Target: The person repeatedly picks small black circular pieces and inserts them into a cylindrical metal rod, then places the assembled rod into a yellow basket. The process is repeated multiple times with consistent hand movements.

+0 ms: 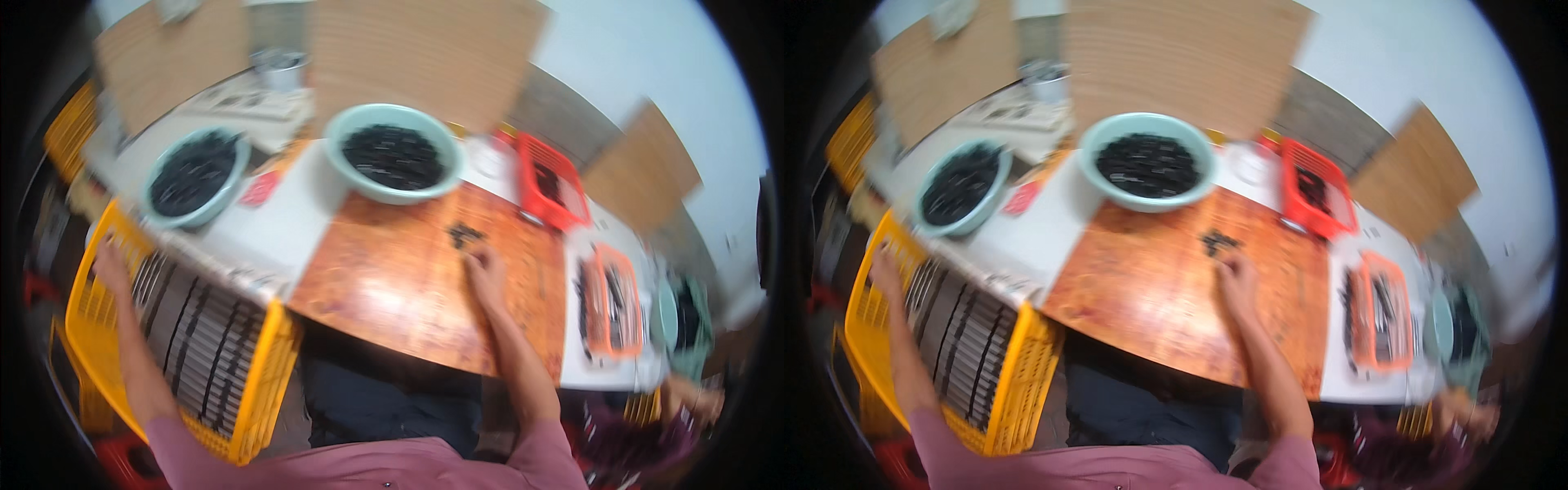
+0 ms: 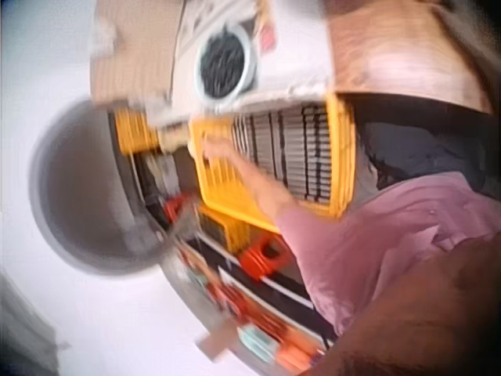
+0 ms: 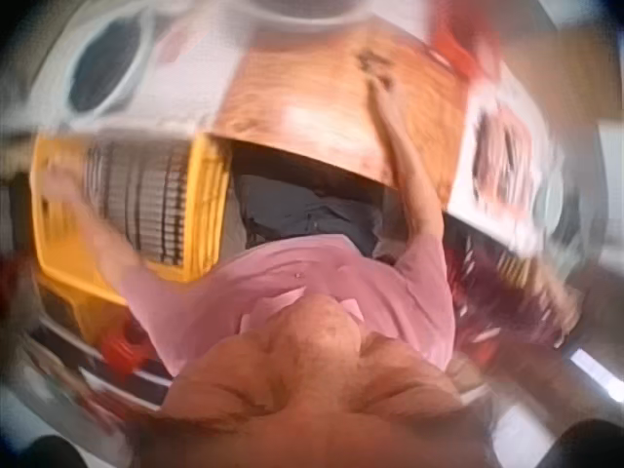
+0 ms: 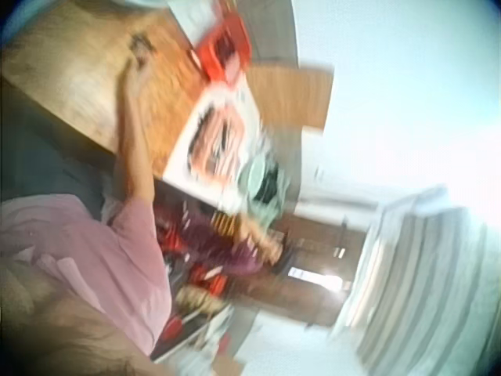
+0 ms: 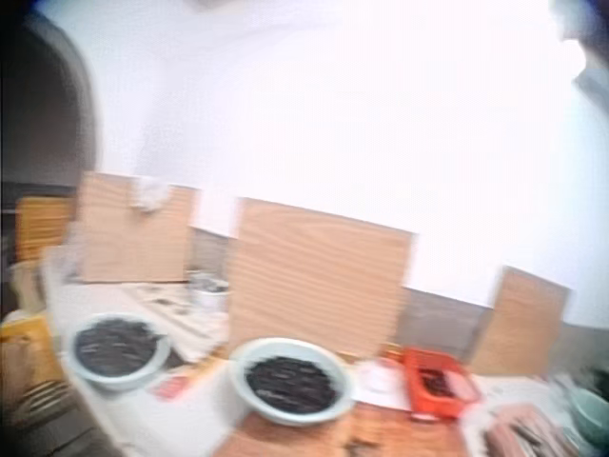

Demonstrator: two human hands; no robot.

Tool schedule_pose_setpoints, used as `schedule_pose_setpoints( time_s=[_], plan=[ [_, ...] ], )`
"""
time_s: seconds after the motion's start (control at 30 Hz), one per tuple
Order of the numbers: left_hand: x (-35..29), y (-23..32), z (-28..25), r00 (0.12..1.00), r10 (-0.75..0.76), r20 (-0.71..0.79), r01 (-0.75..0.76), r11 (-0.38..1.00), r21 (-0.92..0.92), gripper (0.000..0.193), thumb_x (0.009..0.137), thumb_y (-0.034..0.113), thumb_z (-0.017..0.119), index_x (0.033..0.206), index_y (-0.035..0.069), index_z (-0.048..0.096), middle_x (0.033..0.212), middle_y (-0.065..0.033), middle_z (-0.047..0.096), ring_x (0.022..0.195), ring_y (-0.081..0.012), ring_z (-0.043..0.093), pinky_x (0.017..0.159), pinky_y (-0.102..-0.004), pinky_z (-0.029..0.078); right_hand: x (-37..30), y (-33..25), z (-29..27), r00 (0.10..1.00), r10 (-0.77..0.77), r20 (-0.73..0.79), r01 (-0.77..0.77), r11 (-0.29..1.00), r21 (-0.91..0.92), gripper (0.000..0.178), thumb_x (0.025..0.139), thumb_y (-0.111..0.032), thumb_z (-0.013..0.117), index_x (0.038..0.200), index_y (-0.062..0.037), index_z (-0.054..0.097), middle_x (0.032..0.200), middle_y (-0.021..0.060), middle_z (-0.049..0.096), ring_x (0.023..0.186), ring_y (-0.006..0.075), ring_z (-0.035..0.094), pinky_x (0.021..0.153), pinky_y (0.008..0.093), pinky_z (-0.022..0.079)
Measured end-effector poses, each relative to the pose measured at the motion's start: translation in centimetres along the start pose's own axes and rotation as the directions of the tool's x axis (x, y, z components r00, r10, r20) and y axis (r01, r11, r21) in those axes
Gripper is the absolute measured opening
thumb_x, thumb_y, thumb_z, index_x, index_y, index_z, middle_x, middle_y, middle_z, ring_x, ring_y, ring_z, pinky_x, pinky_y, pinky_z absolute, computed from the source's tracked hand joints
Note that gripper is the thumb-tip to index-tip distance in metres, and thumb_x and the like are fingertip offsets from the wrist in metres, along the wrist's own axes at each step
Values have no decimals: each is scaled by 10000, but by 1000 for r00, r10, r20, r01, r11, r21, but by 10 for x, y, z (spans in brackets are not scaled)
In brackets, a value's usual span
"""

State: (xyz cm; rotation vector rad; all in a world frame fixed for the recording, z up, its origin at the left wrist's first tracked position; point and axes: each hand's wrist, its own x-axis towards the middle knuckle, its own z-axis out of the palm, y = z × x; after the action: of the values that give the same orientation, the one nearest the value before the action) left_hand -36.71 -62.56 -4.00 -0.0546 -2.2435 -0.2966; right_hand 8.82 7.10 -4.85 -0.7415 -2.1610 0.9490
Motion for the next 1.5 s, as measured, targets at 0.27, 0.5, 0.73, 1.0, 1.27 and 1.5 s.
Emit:
schedule_pose_setpoints(
  time_s=[0.27,0.5,0.73,1.0,1.27,1.5],
  plan=[
    [68,304,-72,865,408,-291,-496,778,-386,254,959,100,617,1207,99,671,952,-84,673,801,-273,621,770,-373,485,-3,-8,-16,984,59,-167,-47,996,76,162,842,-154,698,922,-18,661,863,159,671,837,310,667,759,411,525],
    [-60,550,-145,683,650,-333,-556,167,-815,162,859,-47,666,999,29,642,941,-124,640,836,-303,629,783,-383,507,2,-8,-37,982,185,-48,-160,935,317,158,861,-137,688,948,-5,676,917,147,696,873,263,678,777,382,535],
    [-204,633,-149,703,699,-134,-192,4,-981,66,880,-14,644,943,-2,660,986,-137,617,885,-291,617,774,-372,498,-8,-37,-211,981,116,-156,-108,993,56,188,884,-142,690,995,9,707,974,113,717,864,157,665,754,325,543],
    [-234,650,-136,725,678,123,79,96,-992,129,904,-8,625,1019,9,679,850,-83,575,705,-184,556,633,-315,447,-29,95,-403,782,533,-324,-623,643,-446,209,847,-112,626,959,36,722,782,126,713,708,215,698,680,357,560],
    [-228,644,-127,701,692,173,156,87,-984,107,923,7,621,1004,-5,690,864,-73,608,708,-158,558,634,-295,436,-18,114,-385,645,736,-206,-738,532,-415,279,891,-182,600,926,70,715,906,174,729,773,292,716,675,406,568],
    [-229,639,-126,677,685,269,268,111,-957,95,934,24,627,996,-12,690,860,-62,614,725,-140,563,654,-279,442,-11,97,-373,567,791,-230,-821,518,-242,369,940,-280,524,1028,32,699,951,142,691,835,265,674,727,436,565]
  ],
)
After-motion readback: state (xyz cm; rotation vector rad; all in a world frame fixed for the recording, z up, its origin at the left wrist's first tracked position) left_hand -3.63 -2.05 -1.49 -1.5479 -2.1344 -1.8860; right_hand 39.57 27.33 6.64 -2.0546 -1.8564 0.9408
